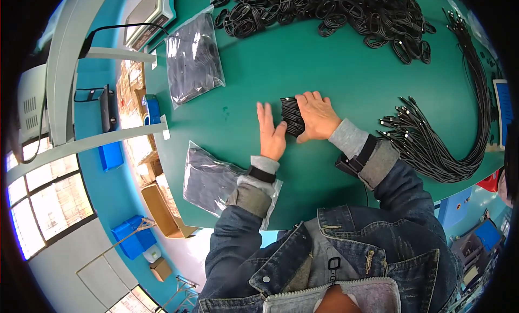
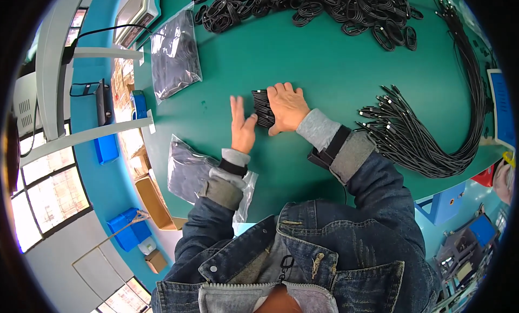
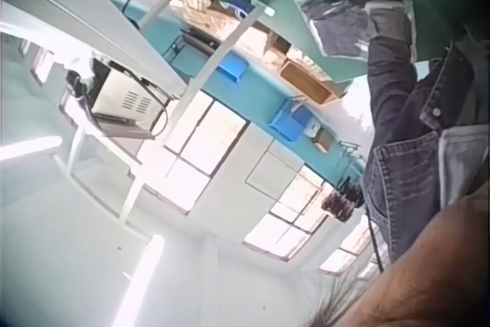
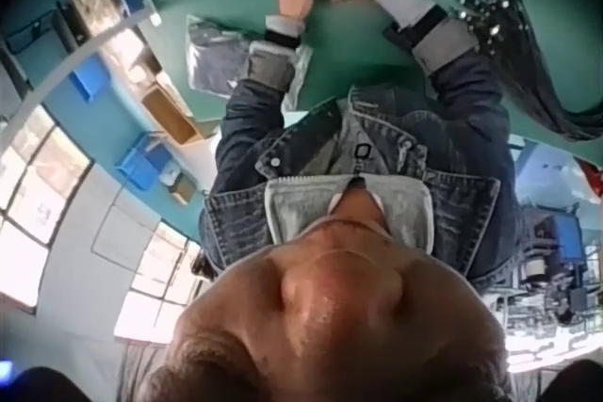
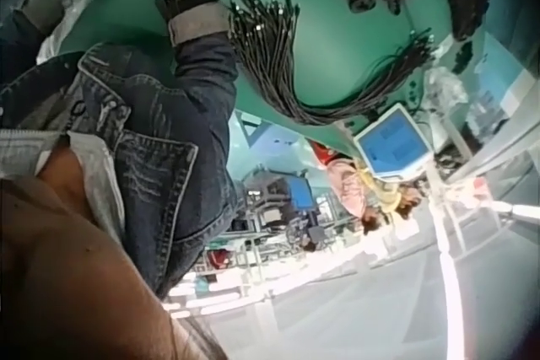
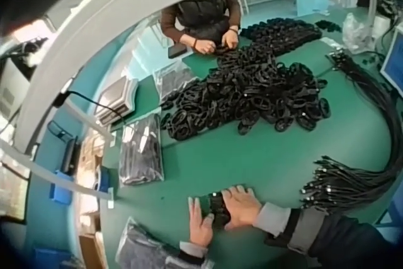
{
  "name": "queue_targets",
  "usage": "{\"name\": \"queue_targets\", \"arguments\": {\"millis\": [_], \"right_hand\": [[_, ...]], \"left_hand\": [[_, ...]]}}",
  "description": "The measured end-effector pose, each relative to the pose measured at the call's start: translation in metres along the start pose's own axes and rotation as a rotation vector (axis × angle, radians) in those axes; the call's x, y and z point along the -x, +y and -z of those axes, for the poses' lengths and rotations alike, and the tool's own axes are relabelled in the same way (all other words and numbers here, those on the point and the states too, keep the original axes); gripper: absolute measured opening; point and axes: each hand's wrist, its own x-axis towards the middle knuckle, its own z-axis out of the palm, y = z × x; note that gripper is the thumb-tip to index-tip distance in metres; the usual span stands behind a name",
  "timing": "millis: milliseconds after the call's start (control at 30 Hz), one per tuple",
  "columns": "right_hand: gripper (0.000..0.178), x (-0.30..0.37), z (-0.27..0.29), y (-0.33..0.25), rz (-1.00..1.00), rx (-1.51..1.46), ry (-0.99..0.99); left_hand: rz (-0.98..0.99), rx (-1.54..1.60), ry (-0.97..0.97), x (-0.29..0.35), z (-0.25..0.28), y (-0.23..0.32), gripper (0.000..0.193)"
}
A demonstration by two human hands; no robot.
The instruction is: The person gathers black cables into a stack, slides the bundle into a plastic bag, and seals the zipper closure. This process is repeated with another set of cables and a second bag.
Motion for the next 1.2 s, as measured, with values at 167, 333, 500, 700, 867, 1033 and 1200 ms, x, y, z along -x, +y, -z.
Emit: {"name": "queue_targets", "arguments": {"millis": [167, 333, 500, 700, 867, 1033, 1200], "right_hand": [[0.105, -0.006, 0.003, -0.001, -0.011, 0.019, -0.133], [0.105, 0.003, -0.034, 0.007, 0.204, -0.060, 0.360], [0.100, 0.012, -0.046, 0.003, 0.151, -0.239, 0.457], [0.090, 0.011, -0.053, -0.023, 0.089, -0.108, 0.422], [0.082, 0.023, -0.058, -0.030, -0.032, -0.046, 0.404], [0.077, 0.075, -0.074, -0.032, -0.020, 0.010, 0.540], [0.069, 0.156, -0.091, -0.087, -0.235, -1.103, -0.069]], "left_hand": [[-0.185, -0.053, -0.207, -0.030, 0.004, 0.005, 0.049], [-0.331, -0.253, -0.277, -0.040, 0.000, -0.026, 0.050], [-0.278, -0.139, -0.270, -0.041, -0.009, -0.015, 0.052], [-0.156, -0.275, -0.302, -0.029, 0.005, -0.012, 0.053], [-0.182, -0.064, 0.024, 0.053, 0.057, 0.003, 0.052], [-0.276, -0.570, 0.090, 0.216, 0.131, 0.020, 0.060], [0.025, -0.682, 0.134, 0.293, 0.137, -0.036, 0.055]]}}
